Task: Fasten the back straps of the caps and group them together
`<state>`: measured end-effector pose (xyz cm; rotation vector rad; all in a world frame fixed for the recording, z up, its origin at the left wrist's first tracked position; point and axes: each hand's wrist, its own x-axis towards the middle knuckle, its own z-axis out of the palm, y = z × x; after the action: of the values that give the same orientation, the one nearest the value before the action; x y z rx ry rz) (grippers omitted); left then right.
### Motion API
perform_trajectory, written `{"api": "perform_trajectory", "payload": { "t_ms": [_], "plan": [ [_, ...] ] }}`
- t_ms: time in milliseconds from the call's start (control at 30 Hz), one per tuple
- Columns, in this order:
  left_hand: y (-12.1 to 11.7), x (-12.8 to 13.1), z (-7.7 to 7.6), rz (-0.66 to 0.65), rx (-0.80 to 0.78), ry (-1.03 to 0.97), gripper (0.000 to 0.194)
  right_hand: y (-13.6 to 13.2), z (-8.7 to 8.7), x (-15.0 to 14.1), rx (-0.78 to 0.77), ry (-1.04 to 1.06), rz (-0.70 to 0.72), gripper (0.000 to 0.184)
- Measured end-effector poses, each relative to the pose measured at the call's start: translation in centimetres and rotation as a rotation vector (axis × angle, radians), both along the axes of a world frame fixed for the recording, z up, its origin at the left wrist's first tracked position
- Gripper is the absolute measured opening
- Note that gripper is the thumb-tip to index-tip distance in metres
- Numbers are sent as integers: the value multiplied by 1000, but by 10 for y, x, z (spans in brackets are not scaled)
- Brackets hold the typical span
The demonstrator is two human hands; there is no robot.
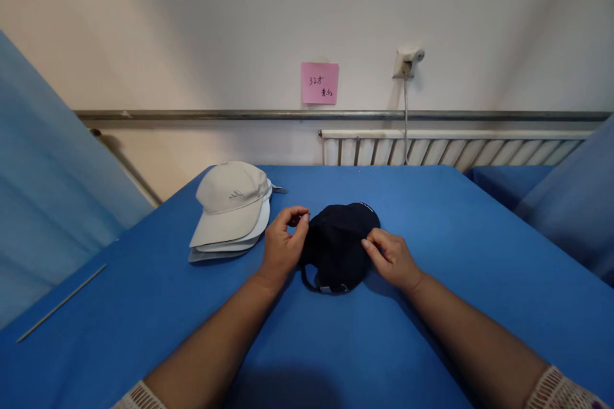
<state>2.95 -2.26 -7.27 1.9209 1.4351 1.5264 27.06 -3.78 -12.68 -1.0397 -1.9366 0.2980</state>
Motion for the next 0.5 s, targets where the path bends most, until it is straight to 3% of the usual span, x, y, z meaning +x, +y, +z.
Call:
{"api": "perform_trajectory", "payload": {
  "t_ms": [167,300,500],
  "plan": [
    [-7,-6,5,-59,94,341,19,12,-9,3,-61,52,-154,24],
    [-1,-5,-4,-137,17,530,16,11,-3,0,45,94,-319,19],
    [-3,3,-14,-155,9,493,13,-9,9,-16,102,-167,-237,24]
  ]
}}
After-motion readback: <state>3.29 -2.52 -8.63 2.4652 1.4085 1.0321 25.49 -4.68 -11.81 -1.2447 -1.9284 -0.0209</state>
